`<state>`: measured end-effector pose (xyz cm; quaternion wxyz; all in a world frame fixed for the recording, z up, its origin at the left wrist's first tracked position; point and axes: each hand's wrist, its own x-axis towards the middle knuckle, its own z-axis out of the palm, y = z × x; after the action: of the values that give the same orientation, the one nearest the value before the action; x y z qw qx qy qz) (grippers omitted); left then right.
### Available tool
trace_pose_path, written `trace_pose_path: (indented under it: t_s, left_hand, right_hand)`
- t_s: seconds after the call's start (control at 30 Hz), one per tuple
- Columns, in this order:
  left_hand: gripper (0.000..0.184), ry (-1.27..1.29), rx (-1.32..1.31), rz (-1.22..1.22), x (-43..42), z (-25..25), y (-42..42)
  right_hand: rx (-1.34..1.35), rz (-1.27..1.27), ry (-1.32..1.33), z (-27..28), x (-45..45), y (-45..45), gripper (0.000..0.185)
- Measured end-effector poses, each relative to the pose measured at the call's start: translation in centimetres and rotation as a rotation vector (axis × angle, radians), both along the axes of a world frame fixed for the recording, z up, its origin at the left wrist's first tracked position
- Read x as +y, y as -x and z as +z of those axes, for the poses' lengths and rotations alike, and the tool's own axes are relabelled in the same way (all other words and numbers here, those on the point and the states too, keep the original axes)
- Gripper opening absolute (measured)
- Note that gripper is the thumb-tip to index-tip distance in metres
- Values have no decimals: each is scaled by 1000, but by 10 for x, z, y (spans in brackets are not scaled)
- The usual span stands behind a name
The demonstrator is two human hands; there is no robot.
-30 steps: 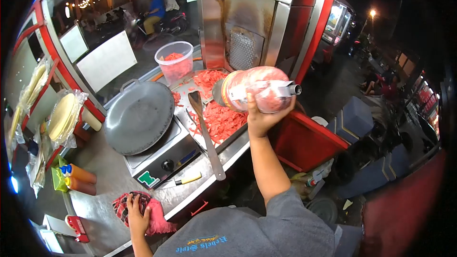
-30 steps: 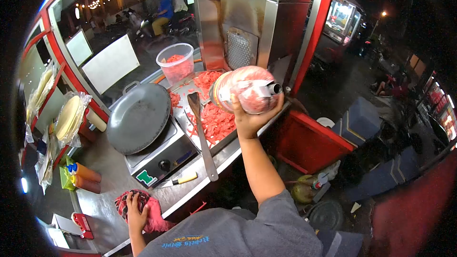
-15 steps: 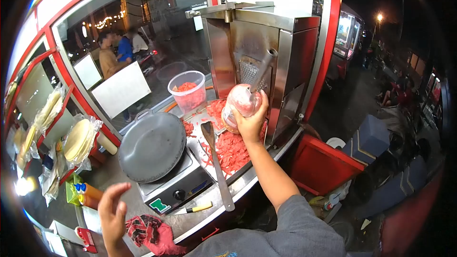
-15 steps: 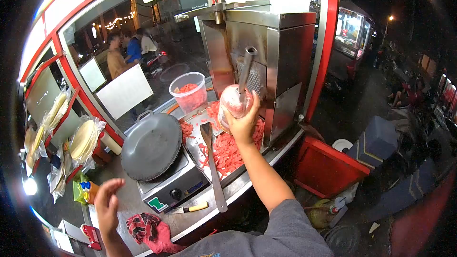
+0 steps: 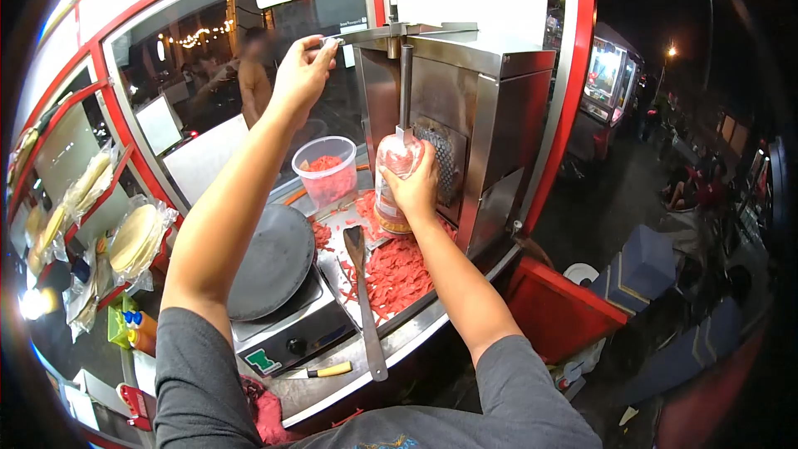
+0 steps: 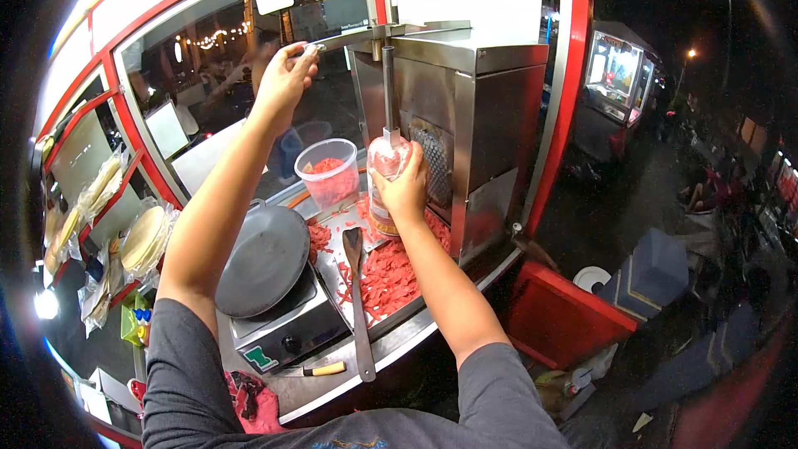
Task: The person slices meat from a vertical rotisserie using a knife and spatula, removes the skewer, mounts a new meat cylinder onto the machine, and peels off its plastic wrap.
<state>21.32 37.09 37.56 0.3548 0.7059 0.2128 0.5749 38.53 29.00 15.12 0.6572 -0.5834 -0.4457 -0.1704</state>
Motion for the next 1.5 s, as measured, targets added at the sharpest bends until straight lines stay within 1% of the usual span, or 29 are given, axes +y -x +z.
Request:
trace_pose_path:
  t_s: [0.1,0.13,0.27,0.4,0.57,0.67,0.77,0.8,0.87,0.97,1.03,1.07,1.1,1.13,1.2,1.27,1.33,1.4,1.43,1.47,1.5]
  left_hand:
    - [38,-120,-111,-10,13,23,-11]
    - [30,-160,-131,24,14,30,-14]
    - [33,-142,-120,37,14,50,-15]
    - [34,-177,-114,30,14,56,-15]
    - [31,-178,-28,94,9,47,-7]
    - [31,-227,19,107,11,44,-1]
    - [30,-166,75,121,7,39,2]
    - [29,-181,114,153,7,37,3]
    - [28,-220,198,213,5,34,4]
    - [22,-696,187,564,-1,28,-4]
    - [24,-997,336,524,-32,33,-8]
    - [26,-1156,399,487,-46,38,-23]
    - [34,-1079,447,426,-50,40,-35]
    - [37,-1089,484,428,-52,43,-48]
    - [41,-1102,600,463,-50,53,-74]
    - [53,-1070,799,485,-44,67,-94]
    - [57,-1011,1035,574,-47,79,-108]
    - [58,-1007,964,605,-11,85,-125]
    - [52,-1050,962,627,-2,87,-127]
    - [46,-1092,957,652,2,91,-129]
    - [45,-1066,1037,691,-3,97,-131]
  right_hand:
    - [6,33,47,6,0,-1,99]
    - [18,48,68,7,-1,0,99]
    - [5,53,73,11,1,1,100]
    - [-39,57,100,12,10,-2,99]
    - [-27,68,87,11,14,-4,98]
    - [-9,58,84,12,16,-5,97]
    - [10,84,107,17,12,-6,96]
    - [20,101,114,18,11,-5,96]
    - [0,68,98,15,12,-5,100]
    - [-71,-4,20,6,14,-9,104]
    - [-156,-63,-45,1,2,-2,103]
    - [-220,-61,-223,6,-26,13,88]
    - [-176,50,-250,5,-41,24,77]
    - [-129,160,-275,4,-57,33,66]
    - [-83,378,-248,13,-116,55,44]
    - [83,783,-39,0,-163,60,26]
    - [-10,896,104,-16,-200,55,16]
    - [-39,948,165,-35,-229,48,17]
    - [41,1022,270,-45,-243,44,18]
    - [66,1038,329,-54,-256,42,18]
    - [88,1056,388,-63,-267,40,18]
